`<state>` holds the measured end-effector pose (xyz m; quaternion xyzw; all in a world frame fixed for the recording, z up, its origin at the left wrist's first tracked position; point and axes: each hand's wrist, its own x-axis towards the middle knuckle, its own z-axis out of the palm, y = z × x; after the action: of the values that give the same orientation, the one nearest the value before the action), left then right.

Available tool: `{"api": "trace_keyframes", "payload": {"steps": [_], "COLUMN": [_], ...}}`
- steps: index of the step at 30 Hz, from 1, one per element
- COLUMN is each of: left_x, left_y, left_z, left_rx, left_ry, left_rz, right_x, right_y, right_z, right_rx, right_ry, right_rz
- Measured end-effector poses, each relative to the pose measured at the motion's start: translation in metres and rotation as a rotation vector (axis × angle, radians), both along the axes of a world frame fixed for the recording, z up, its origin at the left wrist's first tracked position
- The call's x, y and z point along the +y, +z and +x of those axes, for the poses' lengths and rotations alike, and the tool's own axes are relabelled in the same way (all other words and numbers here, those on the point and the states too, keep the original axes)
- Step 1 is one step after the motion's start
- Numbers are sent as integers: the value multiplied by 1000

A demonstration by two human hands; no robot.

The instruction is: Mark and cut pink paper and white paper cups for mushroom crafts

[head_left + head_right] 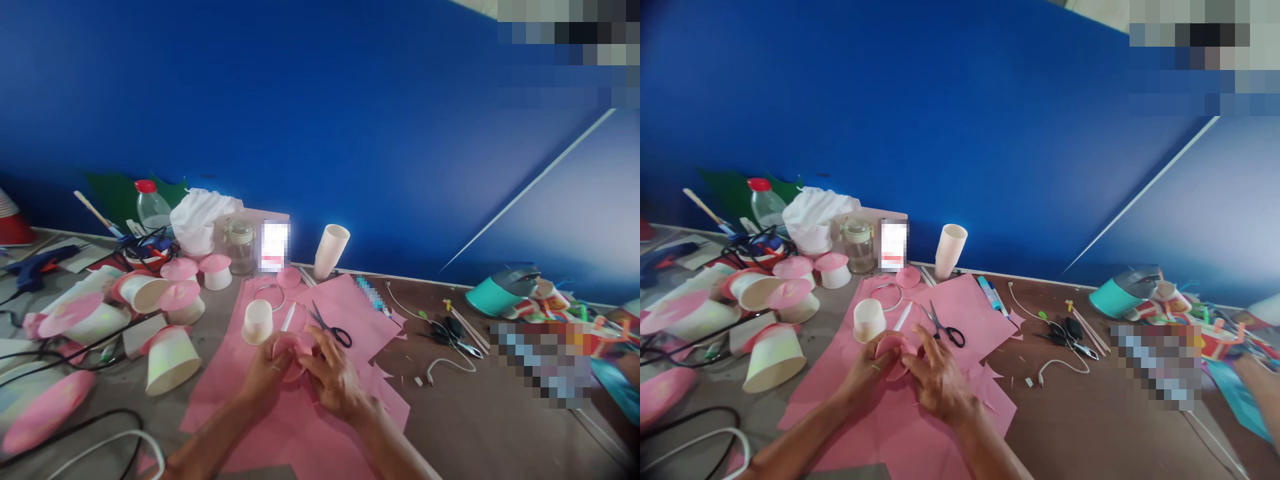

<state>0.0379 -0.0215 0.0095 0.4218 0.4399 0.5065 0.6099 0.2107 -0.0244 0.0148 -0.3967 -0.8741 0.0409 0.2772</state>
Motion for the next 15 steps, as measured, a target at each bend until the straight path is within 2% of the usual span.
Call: {"api": "trace_keyframes", "payload": {"steps": [4, 6, 8, 12, 15], "left_x": [-2, -2, -1, 5, 11], "left_y": [-1, -2, -3, -2, 1], "left_z": [-3, -6, -10, -21, -26], "left_rx": [-45, -8, 105, 499, 677], "left_ry": [43, 117, 257, 589, 670], "left_rz": [1, 104, 246, 551, 587], "right_x": [2, 4, 7, 14, 18], "right_y": [-1, -3, -4, -7, -6], "right_z": [0, 1, 2, -1, -5], "right_rx": [245, 417, 586, 991, 1336], "right_ry": [1, -60, -147, -264, -204], "right_rz": [-22, -46, -121, -476, -760]}}
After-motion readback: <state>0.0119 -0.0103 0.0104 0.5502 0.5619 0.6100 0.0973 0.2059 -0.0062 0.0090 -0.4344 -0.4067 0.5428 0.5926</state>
